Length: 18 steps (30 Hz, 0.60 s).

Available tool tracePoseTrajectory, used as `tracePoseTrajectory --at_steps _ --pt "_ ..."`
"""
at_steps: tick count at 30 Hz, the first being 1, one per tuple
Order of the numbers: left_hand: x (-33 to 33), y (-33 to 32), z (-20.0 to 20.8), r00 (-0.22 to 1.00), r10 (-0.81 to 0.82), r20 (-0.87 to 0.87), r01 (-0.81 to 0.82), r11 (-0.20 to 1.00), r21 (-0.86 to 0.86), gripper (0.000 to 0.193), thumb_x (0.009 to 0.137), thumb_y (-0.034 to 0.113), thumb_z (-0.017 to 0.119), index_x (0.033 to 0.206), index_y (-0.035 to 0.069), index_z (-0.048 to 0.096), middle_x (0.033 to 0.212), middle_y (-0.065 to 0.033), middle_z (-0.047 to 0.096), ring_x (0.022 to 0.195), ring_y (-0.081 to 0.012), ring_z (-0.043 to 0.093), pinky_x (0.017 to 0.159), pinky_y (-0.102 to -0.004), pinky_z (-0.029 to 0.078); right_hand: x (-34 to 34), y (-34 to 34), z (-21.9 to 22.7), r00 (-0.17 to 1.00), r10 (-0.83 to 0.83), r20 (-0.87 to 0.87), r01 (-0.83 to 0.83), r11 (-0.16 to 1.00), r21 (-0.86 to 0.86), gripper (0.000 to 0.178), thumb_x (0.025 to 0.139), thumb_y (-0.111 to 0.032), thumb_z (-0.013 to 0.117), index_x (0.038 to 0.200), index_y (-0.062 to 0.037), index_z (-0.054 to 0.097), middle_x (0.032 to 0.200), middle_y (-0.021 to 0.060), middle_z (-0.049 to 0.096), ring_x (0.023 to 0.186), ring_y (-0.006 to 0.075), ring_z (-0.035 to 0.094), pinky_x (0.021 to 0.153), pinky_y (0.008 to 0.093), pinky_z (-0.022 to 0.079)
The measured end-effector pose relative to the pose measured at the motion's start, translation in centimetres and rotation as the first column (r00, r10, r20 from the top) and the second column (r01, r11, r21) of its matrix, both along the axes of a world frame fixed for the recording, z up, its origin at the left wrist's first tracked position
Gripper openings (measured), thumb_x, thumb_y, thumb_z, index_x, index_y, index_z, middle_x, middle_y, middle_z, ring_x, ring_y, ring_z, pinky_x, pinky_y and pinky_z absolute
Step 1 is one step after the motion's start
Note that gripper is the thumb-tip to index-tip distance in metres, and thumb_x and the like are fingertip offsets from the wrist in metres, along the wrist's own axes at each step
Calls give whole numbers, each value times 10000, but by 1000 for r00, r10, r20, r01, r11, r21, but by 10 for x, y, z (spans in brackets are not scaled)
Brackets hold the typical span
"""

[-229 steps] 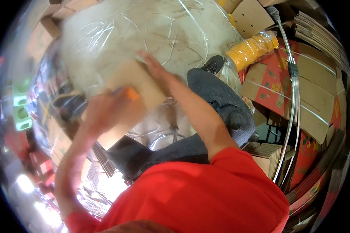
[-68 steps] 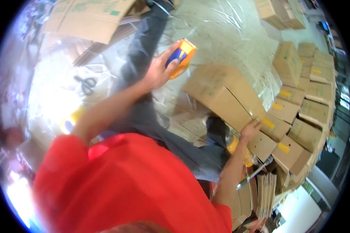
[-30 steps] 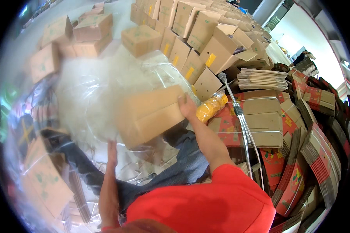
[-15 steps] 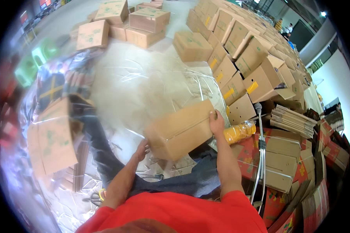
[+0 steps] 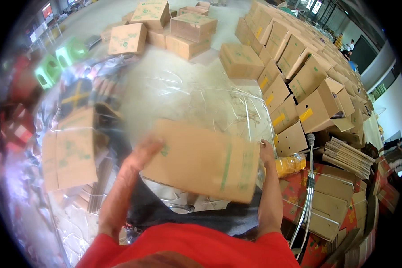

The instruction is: The person assembles flat cardboard sheets into small boxes by folding the flaps and securing them with packing tape. The person uses a handheld tape dispenser to apply tape to the seams and then places the finished boxes into a stack.

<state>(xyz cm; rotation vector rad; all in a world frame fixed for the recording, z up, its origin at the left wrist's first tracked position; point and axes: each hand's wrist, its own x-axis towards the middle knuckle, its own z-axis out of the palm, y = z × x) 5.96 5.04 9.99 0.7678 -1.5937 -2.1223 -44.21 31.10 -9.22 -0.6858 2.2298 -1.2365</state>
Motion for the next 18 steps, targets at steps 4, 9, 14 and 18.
tracePoseTrajectory --at_steps 4,9,14,18 --pt "-18 -44 -6 970 -35 242 148 872 -466 464 1051 251 642 1423 -11 551 1257 -95 694 1135 -181 652 1000 -356 528 27 -47 20 978 -65 -199 72 997 32 573 997 -278 623 1445 76 566 1146 151 743 994 204 697 913 342 538" --pt "-119 -192 99 916 214 -340 -306 920 -245 495 1080 339 568 1407 -32 545 1392 -193 624 1202 -324 651 1011 -489 564 20 -25 42 893 -265 -364 271 962 -35 514 968 -248 620 1350 95 628 1044 178 756 988 240 705 908 345 532" --pt "-130 -285 209 747 363 -557 -538 822 -187 864 1057 306 629 1637 -53 99 1378 -314 601 1155 -356 690 998 -447 577 24 -50 11 860 -78 -504 123 991 56 482 982 -231 622 1331 101 633 1033 168 760 959 222 709 878 344 539" --pt "-112 -212 131 860 331 -388 -510 549 -662 842 1042 246 663 1641 -55 154 1253 -254 689 1116 -301 710 976 -407 572 18 -35 4 935 45 -351 -25 998 60 489 989 -201 631 1368 108 600 1065 159 765 960 204 709 885 329 543"
